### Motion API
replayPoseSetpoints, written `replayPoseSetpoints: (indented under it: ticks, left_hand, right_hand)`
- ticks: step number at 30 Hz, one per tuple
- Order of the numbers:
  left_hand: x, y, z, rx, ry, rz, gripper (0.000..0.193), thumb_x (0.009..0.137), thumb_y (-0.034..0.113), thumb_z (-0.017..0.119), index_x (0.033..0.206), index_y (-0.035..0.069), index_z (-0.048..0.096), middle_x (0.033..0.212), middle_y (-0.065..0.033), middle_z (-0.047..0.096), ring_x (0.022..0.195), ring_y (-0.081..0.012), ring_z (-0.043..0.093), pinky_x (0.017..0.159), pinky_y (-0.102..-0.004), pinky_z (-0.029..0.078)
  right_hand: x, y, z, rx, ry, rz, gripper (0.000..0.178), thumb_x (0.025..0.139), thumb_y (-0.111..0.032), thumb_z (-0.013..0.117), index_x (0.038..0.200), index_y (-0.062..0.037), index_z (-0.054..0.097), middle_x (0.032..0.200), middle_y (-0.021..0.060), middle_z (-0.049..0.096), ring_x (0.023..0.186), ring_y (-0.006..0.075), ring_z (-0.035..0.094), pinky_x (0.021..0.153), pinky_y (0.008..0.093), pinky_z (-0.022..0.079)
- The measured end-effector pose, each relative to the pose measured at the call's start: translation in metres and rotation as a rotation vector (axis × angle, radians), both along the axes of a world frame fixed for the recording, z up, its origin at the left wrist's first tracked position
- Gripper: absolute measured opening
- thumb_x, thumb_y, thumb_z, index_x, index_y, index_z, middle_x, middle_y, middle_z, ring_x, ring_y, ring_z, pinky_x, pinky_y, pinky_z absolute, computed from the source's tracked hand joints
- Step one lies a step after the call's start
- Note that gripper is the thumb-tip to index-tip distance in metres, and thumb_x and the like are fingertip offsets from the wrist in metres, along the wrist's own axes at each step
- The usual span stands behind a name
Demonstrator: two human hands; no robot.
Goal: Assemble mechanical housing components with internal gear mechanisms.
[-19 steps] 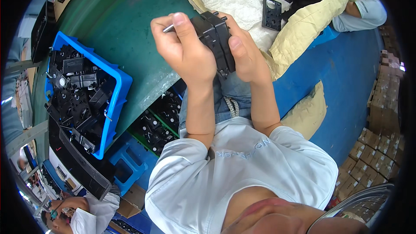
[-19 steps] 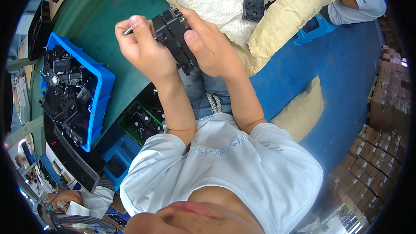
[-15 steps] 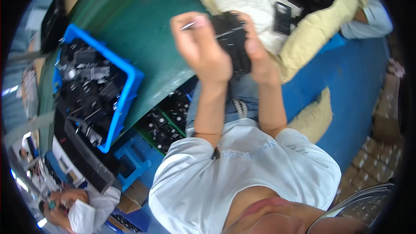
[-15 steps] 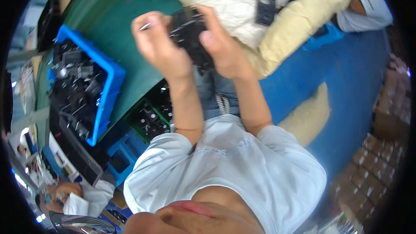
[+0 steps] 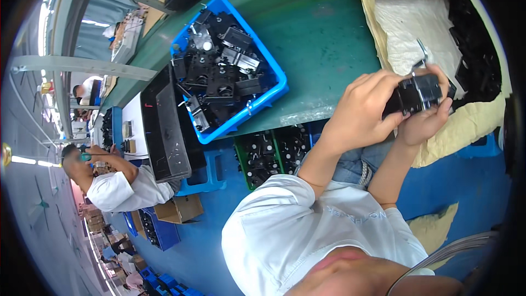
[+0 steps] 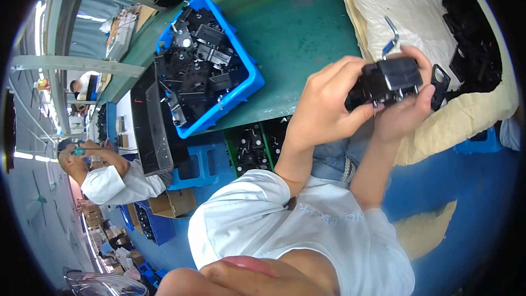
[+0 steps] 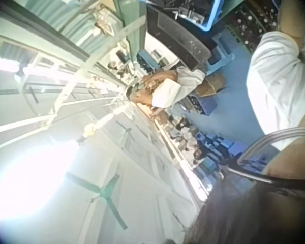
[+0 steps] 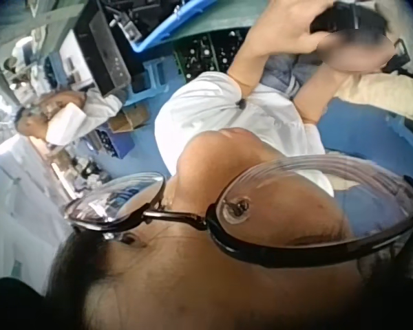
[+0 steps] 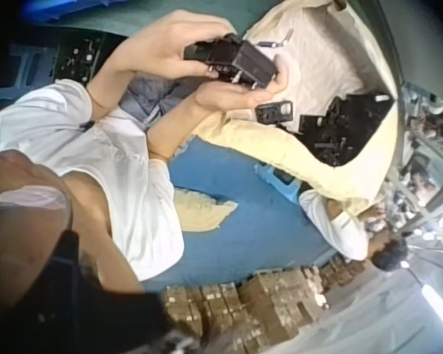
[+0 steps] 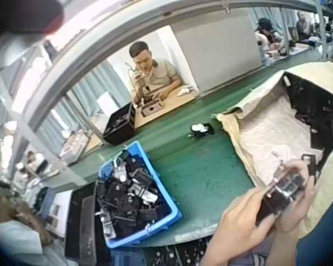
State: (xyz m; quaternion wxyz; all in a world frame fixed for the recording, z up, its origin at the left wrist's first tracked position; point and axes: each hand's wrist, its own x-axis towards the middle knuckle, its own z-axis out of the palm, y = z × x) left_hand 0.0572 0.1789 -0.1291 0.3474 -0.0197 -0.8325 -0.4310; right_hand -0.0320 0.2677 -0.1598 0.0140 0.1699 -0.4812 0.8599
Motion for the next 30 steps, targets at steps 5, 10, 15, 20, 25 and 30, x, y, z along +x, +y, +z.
replayPoseSetpoints:
  ticks: [5, 10, 15, 20, 25, 30]
  left_hand:
    - [0.028, 0.0, 0.016, -0.08, 0.027, 0.087, 0.05, 0.058, -0.002, 0.071, 0.107, 0.0, 0.064, 0.102, -0.0131, 0.07, 0.082, -0.0265, 0.067, 0.073, -0.0309, 0.054]
    - [0.084, -0.035, 0.053, -0.295, -0.269, 0.355, 0.047, 0.063, 0.001, 0.071, 0.109, -0.001, 0.062, 0.102, -0.0145, 0.069, 0.08, -0.0263, 0.068, 0.069, -0.0328, 0.054]
    - [0.146, -0.167, 0.132, -0.478, -0.319, 0.763, 0.029, 0.064, 0.0, 0.071, 0.093, 0.0, 0.065, 0.077, -0.0095, 0.067, 0.062, -0.0168, 0.057, 0.06, -0.0271, 0.046]
    - [0.195, -0.358, 0.128, -0.46, -0.647, 1.016, 0.043, 0.072, 0.006, 0.074, 0.113, -0.004, 0.063, 0.099, -0.0168, 0.071, 0.087, -0.029, 0.067, 0.078, -0.0356, 0.052]
    - [0.223, -0.456, 0.052, -0.422, -0.89, 0.831, 0.049, 0.074, 0.005, 0.073, 0.121, -0.003, 0.062, 0.107, -0.0181, 0.07, 0.092, -0.0317, 0.067, 0.085, -0.0368, 0.052]
    - [0.165, -0.438, 0.044, -0.205, -0.964, 0.679, 0.05, 0.075, 0.006, 0.071, 0.123, -0.002, 0.061, 0.107, -0.0147, 0.069, 0.094, -0.0283, 0.066, 0.088, -0.0353, 0.05]
  right_hand:
    - [0.011, -0.016, -0.008, -0.316, 0.105, 0.244, 0.045, 0.091, -0.044, 0.031, 0.094, -0.0039, 0.051, 0.082, 0.013, 0.057, 0.07, 0.0181, 0.05, 0.068, 0.0317, 0.042]
    - [0.051, -0.069, 0.008, -0.055, 0.202, 0.384, 0.042, 0.094, -0.037, 0.037, 0.108, 0.0003, 0.05, 0.097, 0.0159, 0.056, 0.082, 0.0219, 0.052, 0.075, 0.034, 0.044]
    - [0.077, -0.09, 0.021, 0.019, 0.212, 0.702, 0.051, 0.098, -0.037, 0.045, 0.133, -0.0008, 0.044, 0.121, 0.0198, 0.054, 0.105, 0.0286, 0.055, 0.087, 0.0393, 0.046]
    - [0.058, -0.067, 0.018, 0.423, 0.455, 0.97, 0.044, 0.096, -0.028, 0.051, 0.134, -0.0047, 0.046, 0.116, 0.0164, 0.06, 0.099, 0.0271, 0.06, 0.083, 0.0376, 0.048]
    - [0.045, -0.057, 0.006, 0.63, 0.602, 0.91, 0.036, 0.093, -0.02, 0.055, 0.127, -0.007, 0.053, 0.112, 0.0131, 0.063, 0.09, 0.0265, 0.063, 0.078, 0.0357, 0.049]
    - [0.034, -0.054, -0.001, 0.733, 0.595, 0.834, 0.029, 0.093, -0.019, 0.056, 0.119, -0.0071, 0.059, 0.108, 0.0109, 0.065, 0.084, 0.0274, 0.062, 0.075, 0.0357, 0.049]
